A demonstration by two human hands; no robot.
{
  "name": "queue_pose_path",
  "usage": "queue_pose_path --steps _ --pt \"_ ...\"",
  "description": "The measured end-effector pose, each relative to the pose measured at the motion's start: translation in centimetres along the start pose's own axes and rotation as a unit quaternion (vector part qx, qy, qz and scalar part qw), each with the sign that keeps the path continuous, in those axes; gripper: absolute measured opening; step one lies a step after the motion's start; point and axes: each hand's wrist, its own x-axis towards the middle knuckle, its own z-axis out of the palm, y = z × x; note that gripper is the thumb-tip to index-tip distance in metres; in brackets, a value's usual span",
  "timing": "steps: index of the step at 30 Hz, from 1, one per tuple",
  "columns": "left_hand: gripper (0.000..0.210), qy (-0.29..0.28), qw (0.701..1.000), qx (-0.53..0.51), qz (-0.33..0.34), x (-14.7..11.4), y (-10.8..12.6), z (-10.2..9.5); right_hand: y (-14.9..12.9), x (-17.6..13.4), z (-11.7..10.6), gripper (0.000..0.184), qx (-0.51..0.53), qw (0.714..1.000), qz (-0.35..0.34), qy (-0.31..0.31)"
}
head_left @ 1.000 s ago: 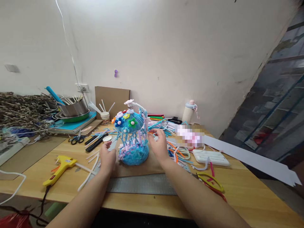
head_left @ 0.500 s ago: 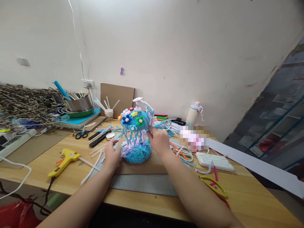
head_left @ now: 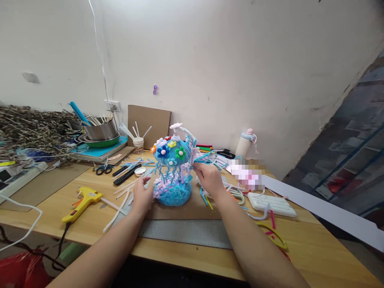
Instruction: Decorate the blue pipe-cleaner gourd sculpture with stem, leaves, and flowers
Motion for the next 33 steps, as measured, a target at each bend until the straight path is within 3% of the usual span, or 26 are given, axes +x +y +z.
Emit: queue_pose_path --steps 16,25,33 --pt "0.031 -0.008 1.000 -0.011 -0.007 0.2 -0.7 0.3 0.7 -0.7 1.1 0.025 -0.024 0.998 -0.037 0.037" --pt "0.031 -0.016 1.000 -0.013 -0.014 0.3 -0.6 0.3 0.2 -0.5 1.0 0.028 0.064 0.996 0.051 0.029" --pt "0.030 -0.017 0.999 -0.033 -0.023 0.3 -0.5 0.1 -0.3 -0.6 0.6 0.033 0.171 0.973 0.134 0.076"
